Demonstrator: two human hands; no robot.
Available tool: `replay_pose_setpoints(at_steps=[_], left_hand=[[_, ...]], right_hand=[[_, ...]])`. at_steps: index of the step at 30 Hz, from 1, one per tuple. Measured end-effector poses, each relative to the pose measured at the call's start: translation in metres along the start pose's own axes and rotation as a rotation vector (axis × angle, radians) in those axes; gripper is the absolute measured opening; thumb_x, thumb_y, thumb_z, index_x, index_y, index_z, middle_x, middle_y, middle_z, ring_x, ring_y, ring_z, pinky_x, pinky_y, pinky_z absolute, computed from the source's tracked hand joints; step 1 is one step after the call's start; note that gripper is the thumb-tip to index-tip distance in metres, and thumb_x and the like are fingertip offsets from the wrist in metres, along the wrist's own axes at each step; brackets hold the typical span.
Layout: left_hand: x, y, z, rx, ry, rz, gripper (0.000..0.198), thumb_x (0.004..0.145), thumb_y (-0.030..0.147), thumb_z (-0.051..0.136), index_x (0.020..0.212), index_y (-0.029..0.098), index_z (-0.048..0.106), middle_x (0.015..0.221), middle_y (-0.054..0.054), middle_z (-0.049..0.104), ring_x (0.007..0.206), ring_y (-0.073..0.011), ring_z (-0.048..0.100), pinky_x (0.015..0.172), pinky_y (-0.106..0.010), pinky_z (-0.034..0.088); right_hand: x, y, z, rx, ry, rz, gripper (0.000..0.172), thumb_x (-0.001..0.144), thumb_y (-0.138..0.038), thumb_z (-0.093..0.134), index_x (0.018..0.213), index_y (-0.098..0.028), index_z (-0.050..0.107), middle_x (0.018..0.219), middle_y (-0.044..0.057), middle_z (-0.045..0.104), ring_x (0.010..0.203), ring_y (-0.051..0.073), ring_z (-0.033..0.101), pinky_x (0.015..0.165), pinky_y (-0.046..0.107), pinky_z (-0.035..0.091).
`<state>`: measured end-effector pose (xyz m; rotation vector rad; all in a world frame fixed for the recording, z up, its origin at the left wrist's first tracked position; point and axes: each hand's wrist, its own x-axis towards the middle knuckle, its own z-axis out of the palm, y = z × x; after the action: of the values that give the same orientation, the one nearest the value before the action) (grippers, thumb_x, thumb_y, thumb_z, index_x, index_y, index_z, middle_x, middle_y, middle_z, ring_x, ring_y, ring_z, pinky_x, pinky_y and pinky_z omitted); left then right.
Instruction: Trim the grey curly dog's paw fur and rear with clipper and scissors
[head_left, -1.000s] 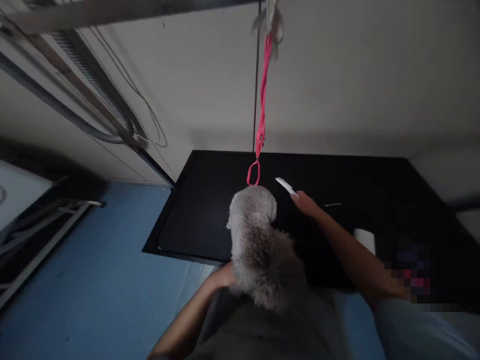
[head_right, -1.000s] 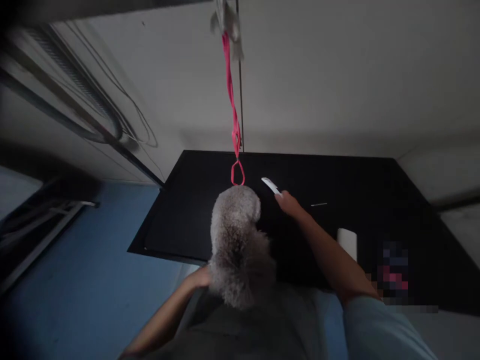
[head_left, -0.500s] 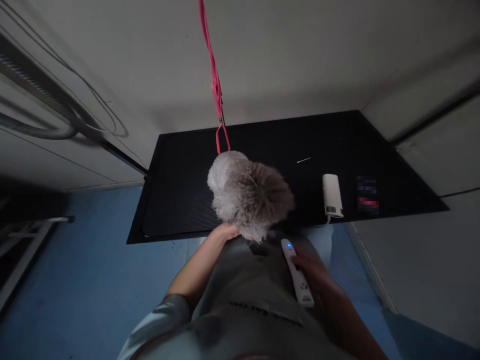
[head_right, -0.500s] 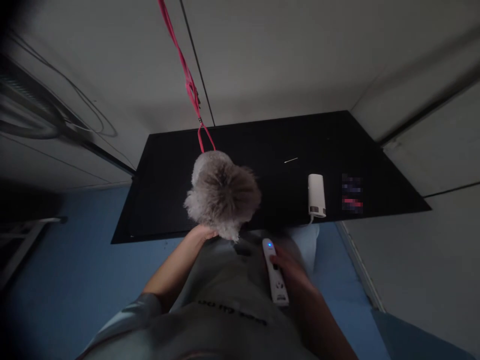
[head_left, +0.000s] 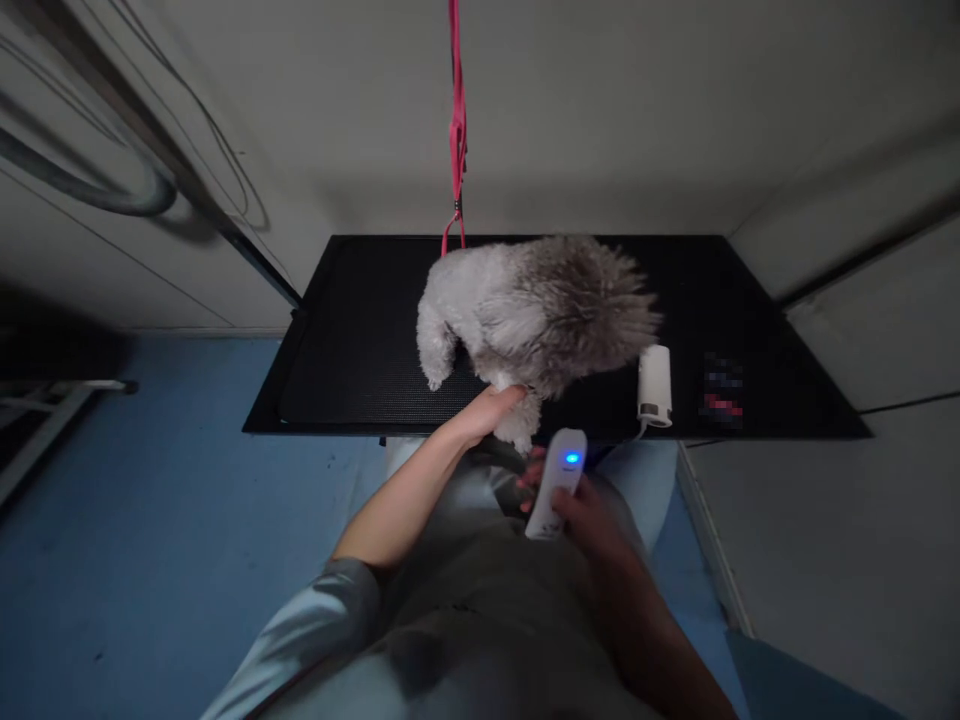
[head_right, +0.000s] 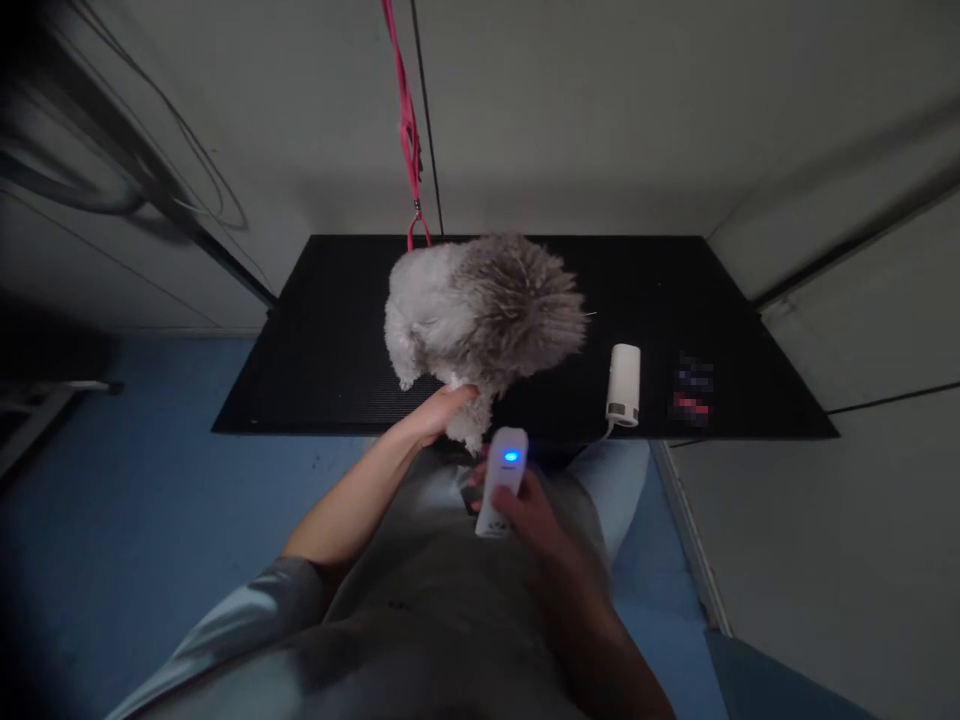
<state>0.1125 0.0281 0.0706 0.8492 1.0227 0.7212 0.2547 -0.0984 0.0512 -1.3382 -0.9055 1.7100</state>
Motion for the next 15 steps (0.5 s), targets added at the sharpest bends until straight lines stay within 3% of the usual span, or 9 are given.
replay_pose_setpoints(at_steps=[3,6,8,11,15], left_hand=[[0.004,-0.005,0.001,0.026,-0.021,0.086,0.032,0.078,0.043,0.065,0.067,0.013,0.059,0.056,0.001,0.058,0.052,-0.0088,0.051,0.054,-0.022,0.040],[-0.003,-0.021,-0.003,-0.051,-0.044,0.126,0.052,0.073,0.064,0.064,0.075,0.012,0.065,0.067,-0.004,0.065,0.066,-0.0140,0.059,0.067,-0.026,0.046],[-0.014,-0.036,-0.002,-0.147,-0.166,0.100,0.065,0.067,0.073,0.063,0.087,0.012,0.068,0.081,-0.008,0.070,0.080,-0.0194,0.063,0.076,-0.030,0.049],[-0.025,-0.054,0.011,-0.204,-0.174,0.029,0.056,0.059,0.063,0.076,0.081,0.012,0.067,0.081,-0.009,0.070,0.080,-0.0217,0.063,0.077,-0.032,0.050],[-0.011,-0.048,0.027,-0.140,-0.055,0.081,0.031,0.061,0.035,0.079,0.082,0.016,0.065,0.085,-0.007,0.070,0.086,-0.0220,0.063,0.081,-0.031,0.051]], right_hand=[[0.012,-0.025,0.013,-0.434,0.053,-0.219,0.027,0.063,-0.038,0.067,0.086,-0.024,0.064,0.083,0.002,0.068,0.076,0.021,0.063,0.066,0.031,0.050],[0.025,-0.027,0.017,-0.579,0.200,-0.427,0.011,0.064,-0.032,0.065,0.071,-0.026,0.059,0.071,0.000,0.063,0.069,0.019,0.058,0.065,0.031,0.049],[0.030,-0.018,0.011,-0.606,0.217,-0.538,0.013,0.061,-0.030,0.067,0.071,-0.027,0.060,0.072,0.001,0.063,0.068,0.020,0.058,0.067,0.032,0.049],[0.033,-0.005,-0.001,-0.655,0.168,-0.675,0.023,0.053,-0.028,0.074,0.074,-0.030,0.065,0.074,0.001,0.066,0.072,0.023,0.059,0.072,0.036,0.050],[0.030,-0.004,-0.009,-0.689,0.189,-0.671,0.025,0.054,-0.028,0.079,0.078,-0.032,0.071,0.076,0.003,0.067,0.074,0.024,0.060,0.072,0.036,0.050]])
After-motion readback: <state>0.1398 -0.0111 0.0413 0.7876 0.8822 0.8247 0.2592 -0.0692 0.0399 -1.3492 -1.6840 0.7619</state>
